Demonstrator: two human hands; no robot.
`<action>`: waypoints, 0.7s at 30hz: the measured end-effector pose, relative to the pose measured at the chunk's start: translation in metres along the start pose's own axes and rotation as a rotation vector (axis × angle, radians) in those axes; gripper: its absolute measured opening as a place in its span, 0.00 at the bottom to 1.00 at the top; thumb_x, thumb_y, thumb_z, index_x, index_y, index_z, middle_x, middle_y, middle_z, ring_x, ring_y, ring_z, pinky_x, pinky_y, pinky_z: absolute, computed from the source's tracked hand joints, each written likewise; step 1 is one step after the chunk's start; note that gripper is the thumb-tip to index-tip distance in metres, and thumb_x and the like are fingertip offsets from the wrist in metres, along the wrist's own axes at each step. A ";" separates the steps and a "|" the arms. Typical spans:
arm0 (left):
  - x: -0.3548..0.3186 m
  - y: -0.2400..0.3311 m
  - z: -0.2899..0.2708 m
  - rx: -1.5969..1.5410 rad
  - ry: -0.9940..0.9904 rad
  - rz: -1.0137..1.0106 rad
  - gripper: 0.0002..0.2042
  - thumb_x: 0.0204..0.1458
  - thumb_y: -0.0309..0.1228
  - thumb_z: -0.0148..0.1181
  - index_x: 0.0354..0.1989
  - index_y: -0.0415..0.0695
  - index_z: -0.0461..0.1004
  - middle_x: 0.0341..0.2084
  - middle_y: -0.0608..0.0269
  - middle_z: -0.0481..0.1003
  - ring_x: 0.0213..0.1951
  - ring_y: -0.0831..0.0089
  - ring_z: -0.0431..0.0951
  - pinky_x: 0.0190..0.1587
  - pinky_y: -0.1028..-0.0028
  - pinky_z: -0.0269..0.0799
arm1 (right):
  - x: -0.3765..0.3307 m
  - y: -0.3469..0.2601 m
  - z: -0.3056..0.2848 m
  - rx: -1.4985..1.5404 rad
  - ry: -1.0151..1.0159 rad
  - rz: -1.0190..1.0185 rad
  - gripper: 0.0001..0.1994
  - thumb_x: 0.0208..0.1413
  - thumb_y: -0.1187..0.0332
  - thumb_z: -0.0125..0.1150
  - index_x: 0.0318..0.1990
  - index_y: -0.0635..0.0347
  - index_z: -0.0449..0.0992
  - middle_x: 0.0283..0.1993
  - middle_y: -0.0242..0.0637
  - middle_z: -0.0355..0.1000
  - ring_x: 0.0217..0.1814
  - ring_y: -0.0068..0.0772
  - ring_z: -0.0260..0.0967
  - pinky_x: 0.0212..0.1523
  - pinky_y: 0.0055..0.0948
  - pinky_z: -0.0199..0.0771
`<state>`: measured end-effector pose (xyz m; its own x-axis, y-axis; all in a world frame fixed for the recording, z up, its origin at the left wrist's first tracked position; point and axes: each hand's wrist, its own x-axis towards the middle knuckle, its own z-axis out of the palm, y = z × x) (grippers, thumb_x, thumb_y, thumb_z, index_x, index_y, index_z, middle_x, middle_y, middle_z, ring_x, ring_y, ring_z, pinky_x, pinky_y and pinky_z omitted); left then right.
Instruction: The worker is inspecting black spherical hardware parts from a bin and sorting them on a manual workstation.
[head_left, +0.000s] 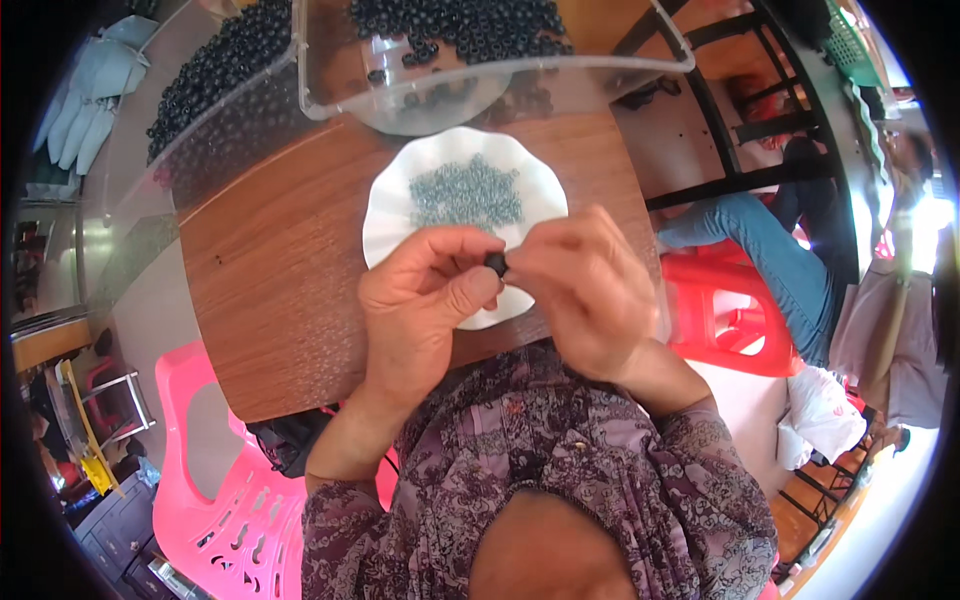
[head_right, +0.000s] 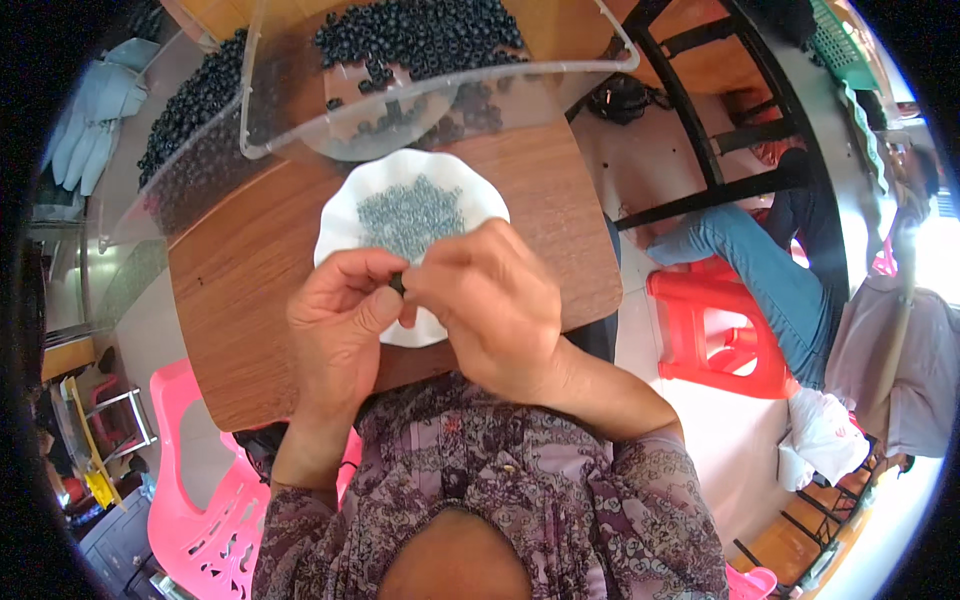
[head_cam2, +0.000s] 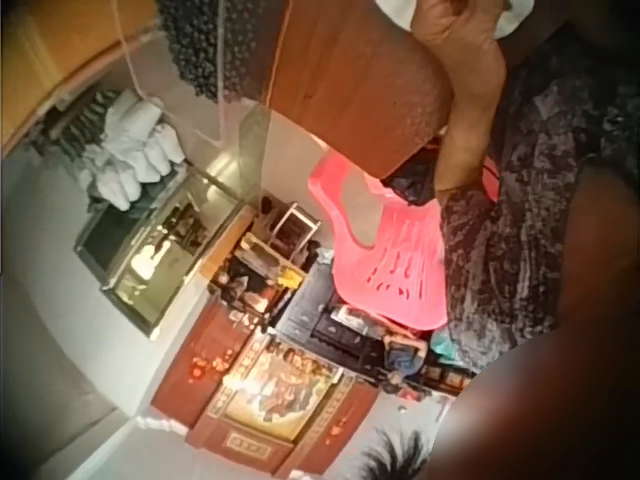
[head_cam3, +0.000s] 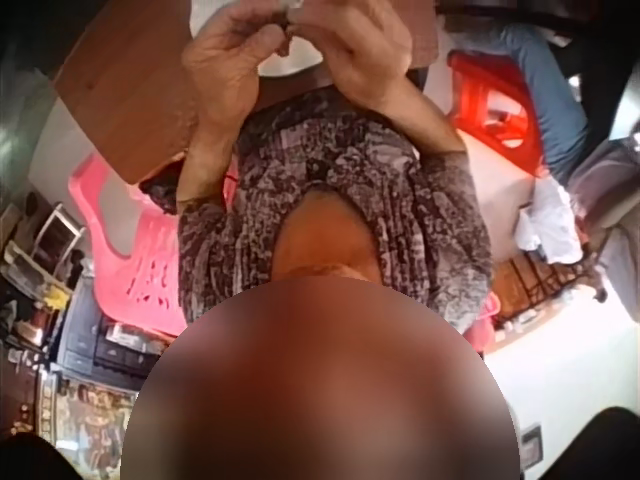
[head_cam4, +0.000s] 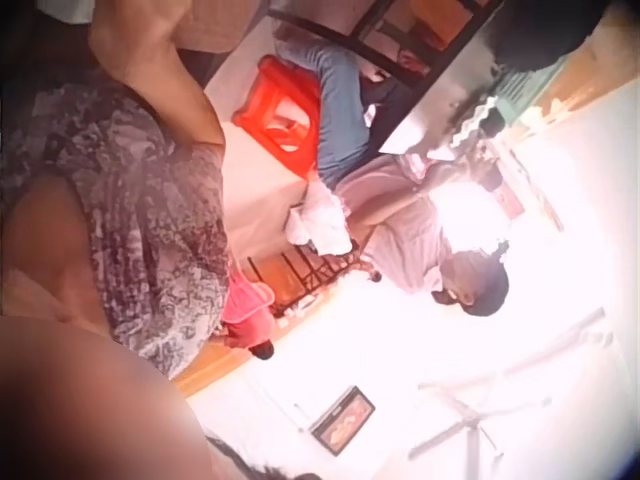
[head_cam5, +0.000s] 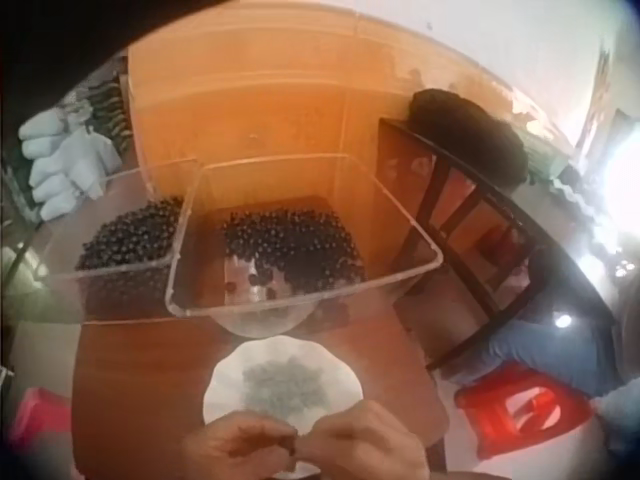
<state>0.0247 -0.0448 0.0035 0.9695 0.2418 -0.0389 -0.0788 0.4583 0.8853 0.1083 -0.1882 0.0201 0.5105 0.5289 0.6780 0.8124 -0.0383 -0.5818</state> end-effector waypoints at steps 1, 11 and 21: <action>0.000 -0.002 0.001 -0.061 0.020 -0.017 0.10 0.48 0.20 0.60 0.40 0.35 0.72 0.31 0.63 0.74 0.31 0.79 0.73 0.34 0.81 0.70 | 0.001 -0.002 0.000 -0.002 0.003 -0.017 0.13 0.36 0.83 0.64 0.35 0.66 0.75 0.32 0.40 0.70 0.29 0.31 0.66 0.27 0.26 0.64; 0.009 -0.008 0.005 -0.372 0.042 -0.193 0.10 0.51 0.25 0.57 0.42 0.37 0.70 0.31 0.61 0.73 0.30 0.73 0.72 0.33 0.74 0.69 | -0.003 0.000 0.010 -0.169 0.008 -0.053 0.19 0.32 0.84 0.63 0.38 0.68 0.78 0.40 0.46 0.68 0.36 0.34 0.64 0.27 0.20 0.66; 0.039 -0.006 -0.006 -0.439 -0.007 -0.251 0.12 0.53 0.28 0.56 0.44 0.36 0.69 0.33 0.60 0.73 0.31 0.74 0.71 0.35 0.74 0.67 | 0.041 0.020 -0.015 -0.077 -0.159 0.011 0.16 0.34 0.83 0.64 0.37 0.67 0.76 0.37 0.45 0.71 0.33 0.37 0.67 0.28 0.29 0.68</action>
<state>0.0615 -0.0326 -0.0059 0.9725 0.0729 -0.2213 0.0684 0.8186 0.5703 0.1497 -0.1805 0.0429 0.4737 0.6553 0.5884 0.8290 -0.1063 -0.5491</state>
